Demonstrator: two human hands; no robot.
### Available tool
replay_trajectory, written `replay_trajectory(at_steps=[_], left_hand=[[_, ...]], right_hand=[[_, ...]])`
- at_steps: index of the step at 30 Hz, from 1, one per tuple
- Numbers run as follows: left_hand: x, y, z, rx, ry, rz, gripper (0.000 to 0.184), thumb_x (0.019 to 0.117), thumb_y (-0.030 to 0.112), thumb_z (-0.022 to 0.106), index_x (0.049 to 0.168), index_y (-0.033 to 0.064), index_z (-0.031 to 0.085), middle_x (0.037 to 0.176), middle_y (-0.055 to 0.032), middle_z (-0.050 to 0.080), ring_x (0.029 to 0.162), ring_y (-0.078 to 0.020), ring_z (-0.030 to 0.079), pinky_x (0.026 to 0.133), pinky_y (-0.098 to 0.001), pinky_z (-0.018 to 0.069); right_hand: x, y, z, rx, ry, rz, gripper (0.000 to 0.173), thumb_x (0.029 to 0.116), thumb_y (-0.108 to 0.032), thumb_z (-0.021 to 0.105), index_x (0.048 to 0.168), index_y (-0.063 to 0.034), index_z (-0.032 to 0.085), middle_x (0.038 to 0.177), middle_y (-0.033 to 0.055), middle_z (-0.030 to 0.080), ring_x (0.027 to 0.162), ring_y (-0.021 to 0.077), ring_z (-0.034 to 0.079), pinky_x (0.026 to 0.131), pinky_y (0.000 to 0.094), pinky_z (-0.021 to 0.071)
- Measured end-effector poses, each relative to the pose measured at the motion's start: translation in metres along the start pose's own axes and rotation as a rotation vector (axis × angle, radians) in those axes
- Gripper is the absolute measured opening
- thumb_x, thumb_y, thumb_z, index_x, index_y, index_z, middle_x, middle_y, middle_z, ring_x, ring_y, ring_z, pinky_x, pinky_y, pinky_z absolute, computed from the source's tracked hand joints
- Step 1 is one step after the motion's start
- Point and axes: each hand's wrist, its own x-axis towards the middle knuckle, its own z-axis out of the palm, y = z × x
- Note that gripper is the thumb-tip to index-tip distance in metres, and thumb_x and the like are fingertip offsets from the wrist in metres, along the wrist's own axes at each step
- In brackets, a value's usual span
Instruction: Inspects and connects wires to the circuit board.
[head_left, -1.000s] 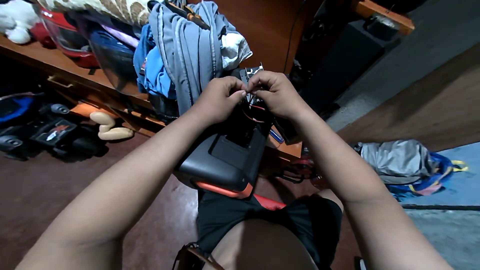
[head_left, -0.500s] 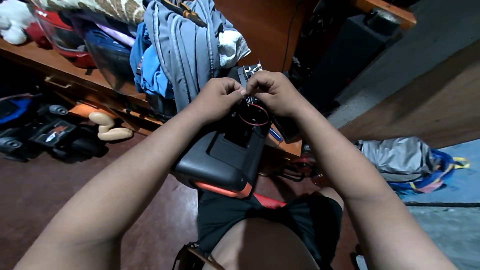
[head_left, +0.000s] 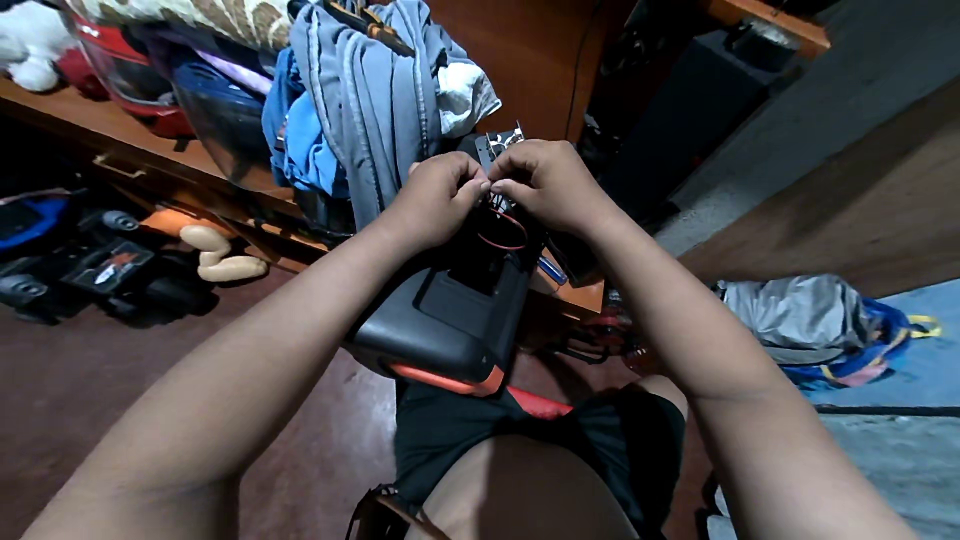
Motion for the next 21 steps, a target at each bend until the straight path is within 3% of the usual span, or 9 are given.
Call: replay_trajectory(at_steps=[4, 6, 11, 17, 21], left_hand=[[0.0, 0.002, -0.002, -0.02, 0.005, -0.054, 0.023, 0.108, 0.024, 0.052, 0.104, 0.0074, 0.067, 0.094, -0.0052, 0.067, 0.091, -0.0155, 0.064, 0.089, -0.0454, 0.0483], [0.0, 0.001, -0.001, -0.03, 0.023, -0.065, 0.024, 0.1081, 0.025, 0.051, 0.102, 0.0085, 0.067, 0.093, -0.0038, 0.068, 0.09, -0.0142, 0.064, 0.089, -0.0451, 0.0483], [-0.001, 0.0, 0.0, 0.008, 0.052, -0.008, 0.027, 0.1067, 0.028, 0.051, 0.105, 0.0095, 0.07, 0.097, -0.0027, 0.071, 0.099, -0.0142, 0.066, 0.104, -0.0532, 0.0393], [-0.003, -0.006, 0.002, 0.046, 0.129, 0.084, 0.029, 0.1039, 0.03, 0.052, 0.104, 0.0105, 0.073, 0.097, -0.0022, 0.073, 0.104, -0.0168, 0.065, 0.106, -0.053, 0.0377], [-0.002, -0.007, 0.004, 0.066, 0.136, 0.127, 0.031, 0.1017, 0.038, 0.058, 0.103, 0.0105, 0.072, 0.094, -0.0026, 0.072, 0.098, -0.0186, 0.066, 0.103, -0.0548, 0.0401]], right_hand=[[-0.001, 0.007, 0.007, -0.238, 0.054, -0.192, 0.015, 0.1011, -0.014, 0.062, 0.103, -0.0054, 0.075, 0.101, 0.01, 0.074, 0.101, 0.024, 0.07, 0.094, 0.0419, 0.0549], [-0.001, 0.008, 0.012, -0.39, 0.076, -0.241, 0.018, 0.1037, -0.015, 0.056, 0.104, -0.006, 0.072, 0.101, 0.0109, 0.072, 0.101, 0.0287, 0.068, 0.09, 0.0471, 0.0518], [-0.002, 0.011, 0.017, -0.521, 0.109, -0.273, 0.021, 0.1049, -0.014, 0.051, 0.105, -0.0049, 0.07, 0.099, 0.0126, 0.071, 0.098, 0.0306, 0.068, 0.088, 0.0498, 0.0504], [-0.003, 0.003, 0.011, -0.489, 0.044, -0.223, 0.021, 0.1032, -0.018, 0.054, 0.106, -0.0052, 0.07, 0.102, 0.0124, 0.072, 0.101, 0.0307, 0.068, 0.092, 0.0518, 0.0481], [-0.003, 0.0, 0.008, -0.458, 0.039, -0.202, 0.018, 0.0996, -0.014, 0.056, 0.104, -0.006, 0.072, 0.099, 0.0119, 0.072, 0.099, 0.0307, 0.068, 0.09, 0.0526, 0.0482]])
